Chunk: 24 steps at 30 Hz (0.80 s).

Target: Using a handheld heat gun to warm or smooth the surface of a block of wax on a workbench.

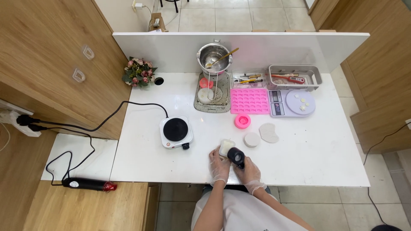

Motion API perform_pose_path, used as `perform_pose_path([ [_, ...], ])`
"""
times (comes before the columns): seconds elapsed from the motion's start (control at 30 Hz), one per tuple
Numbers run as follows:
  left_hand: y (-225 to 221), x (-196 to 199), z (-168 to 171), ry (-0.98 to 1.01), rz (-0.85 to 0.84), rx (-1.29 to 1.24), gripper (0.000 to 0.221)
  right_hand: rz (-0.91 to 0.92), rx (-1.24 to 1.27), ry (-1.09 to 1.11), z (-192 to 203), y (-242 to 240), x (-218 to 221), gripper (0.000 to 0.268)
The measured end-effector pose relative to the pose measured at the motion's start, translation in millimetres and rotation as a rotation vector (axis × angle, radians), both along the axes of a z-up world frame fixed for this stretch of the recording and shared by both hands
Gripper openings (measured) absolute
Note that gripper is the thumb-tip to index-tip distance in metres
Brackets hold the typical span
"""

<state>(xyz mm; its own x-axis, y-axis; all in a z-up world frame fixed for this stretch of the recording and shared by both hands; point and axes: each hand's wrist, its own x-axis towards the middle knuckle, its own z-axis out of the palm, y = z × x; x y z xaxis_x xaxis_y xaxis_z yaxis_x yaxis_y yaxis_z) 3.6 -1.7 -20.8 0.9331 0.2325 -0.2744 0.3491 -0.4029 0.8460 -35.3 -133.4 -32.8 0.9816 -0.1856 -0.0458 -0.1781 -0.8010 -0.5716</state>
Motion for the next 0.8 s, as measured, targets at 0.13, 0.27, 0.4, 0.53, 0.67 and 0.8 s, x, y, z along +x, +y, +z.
perform_pose_path([
  [0.13,-1,3,5,0.082,0.044,-0.023,0.068,-0.002,-0.213,0.224,-5,1,6,0.049],
  [0.27,0,3,-1,0.052,0.051,-0.049,0.07,-0.005,-0.183,0.203,0,3,5,0.045],
  [0.4,1,2,5,0.049,0.052,-0.071,0.069,-0.003,-0.155,0.187,5,3,5,0.045],
  [0.53,2,5,3,0.058,0.042,-0.072,0.068,0.013,-0.155,0.171,1,1,7,0.046],
  [0.67,1,2,2,0.035,0.033,-0.059,0.07,-0.001,-0.148,0.206,-8,-3,5,0.046],
  [0.8,2,1,1,0.033,0.033,-0.054,0.069,0.015,-0.152,0.215,-7,-3,7,0.048],
])
